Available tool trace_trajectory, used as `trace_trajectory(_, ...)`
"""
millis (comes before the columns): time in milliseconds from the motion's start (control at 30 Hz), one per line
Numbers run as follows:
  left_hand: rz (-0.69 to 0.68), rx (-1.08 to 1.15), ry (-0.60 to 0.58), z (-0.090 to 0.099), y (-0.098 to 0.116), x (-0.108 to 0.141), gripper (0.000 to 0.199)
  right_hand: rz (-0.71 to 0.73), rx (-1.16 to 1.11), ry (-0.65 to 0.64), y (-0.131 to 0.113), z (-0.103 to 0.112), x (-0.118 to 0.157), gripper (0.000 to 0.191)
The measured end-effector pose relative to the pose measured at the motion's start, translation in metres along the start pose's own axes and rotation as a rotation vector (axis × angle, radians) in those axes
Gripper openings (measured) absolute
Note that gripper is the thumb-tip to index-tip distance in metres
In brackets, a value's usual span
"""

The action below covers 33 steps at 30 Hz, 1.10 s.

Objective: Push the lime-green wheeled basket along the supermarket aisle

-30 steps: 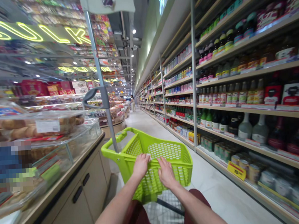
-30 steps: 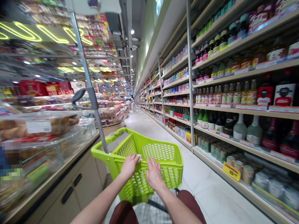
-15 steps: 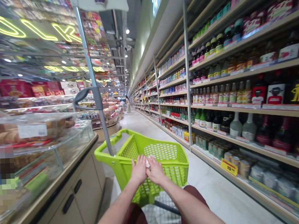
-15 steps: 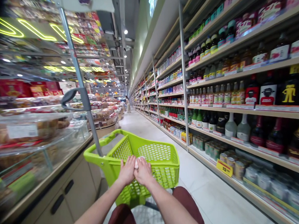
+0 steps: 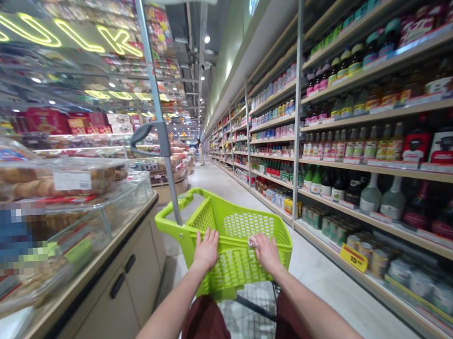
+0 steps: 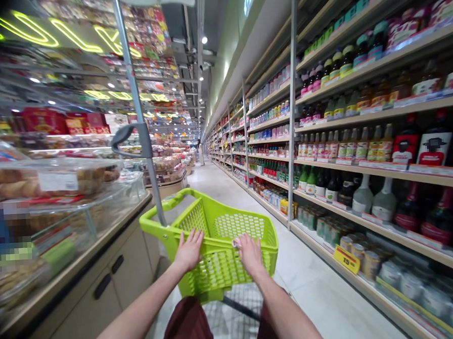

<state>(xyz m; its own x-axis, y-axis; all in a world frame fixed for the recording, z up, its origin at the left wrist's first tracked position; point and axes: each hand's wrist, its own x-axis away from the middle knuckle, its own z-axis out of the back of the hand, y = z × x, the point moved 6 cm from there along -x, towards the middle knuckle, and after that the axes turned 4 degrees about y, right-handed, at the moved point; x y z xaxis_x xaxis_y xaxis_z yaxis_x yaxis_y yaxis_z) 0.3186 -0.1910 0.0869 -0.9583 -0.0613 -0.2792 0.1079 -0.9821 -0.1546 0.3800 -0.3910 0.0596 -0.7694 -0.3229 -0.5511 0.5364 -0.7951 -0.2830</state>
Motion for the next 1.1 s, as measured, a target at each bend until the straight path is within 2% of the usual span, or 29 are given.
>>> trace_trajectory(100, 0.015, 0.024, 0.029, 0.001, 0.005, 0.001, 0.069, -0.101, 0.107, 0.042, 0.058, 0.013, 0.012, 0.04)
trace_trajectory(167, 0.025, 0.042, 0.039, 0.001, 0.009, 0.001, 0.07, -0.173, 0.139, 0.066, 0.08, 0.016, 0.016, 0.037)
trace_trajectory(200, 0.028, 0.049, 0.038, 0.001, 0.012, 0.001, 0.07, -0.187, 0.141, 0.074, 0.083, 0.015, 0.016, 0.037)
trace_trajectory(267, 0.031, 0.061, 0.032, 0.001, 0.017, 0.0, 0.072, -0.166, 0.122, 0.081, 0.072, 0.007, 0.013, 0.039)
trace_trajectory(433, 0.015, 0.104, 0.013, 0.006, 0.034, -0.004, 0.076, 0.034, 0.006, 0.043, 0.009, -0.014, 0.0, 0.047)
trace_trajectory(500, -0.006, 0.118, -0.001, 0.009, 0.042, -0.005, 0.076, 0.064, -0.02, 0.042, -0.001, -0.015, -0.004, 0.048)
trace_trajectory(567, -0.042, 0.134, -0.011, 0.012, 0.049, -0.005, 0.076, 0.049, -0.019, 0.033, 0.005, -0.013, -0.006, 0.047)
trace_trajectory(667, -0.141, 0.192, 0.002, 0.018, 0.052, -0.001, 0.072, -0.005, -0.002, -0.009, 0.034, -0.008, -0.01, 0.047)
trace_trajectory(733, -0.152, 0.242, 0.118, 0.03, 0.038, 0.006, 0.063, -0.056, -0.01, -0.017, 0.053, -0.004, -0.014, 0.047)
trace_trajectory(800, -0.02, 0.267, 0.329, 0.047, 0.006, 0.015, 0.052, -0.091, -0.072, 0.008, 0.06, -0.003, -0.022, 0.046)
trace_trajectory(867, 0.23, 0.264, 0.518, 0.061, -0.034, 0.026, 0.047, -0.073, -0.16, 0.037, 0.048, -0.005, -0.031, 0.044)
trace_trajectory(933, 0.392, 0.233, 0.571, 0.067, -0.062, 0.034, 0.049, 0.001, -0.264, 0.057, 0.019, -0.01, -0.041, 0.042)
trace_trajectory(1000, 0.382, 0.185, 0.51, 0.068, -0.071, 0.031, 0.052, 0.078, -0.337, 0.062, -0.019, -0.017, -0.051, 0.041)
trace_trajectory(1100, 0.288, 0.124, 0.403, 0.066, -0.064, 0.024, 0.048, 0.169, -0.432, 0.071, -0.074, -0.022, -0.062, 0.04)
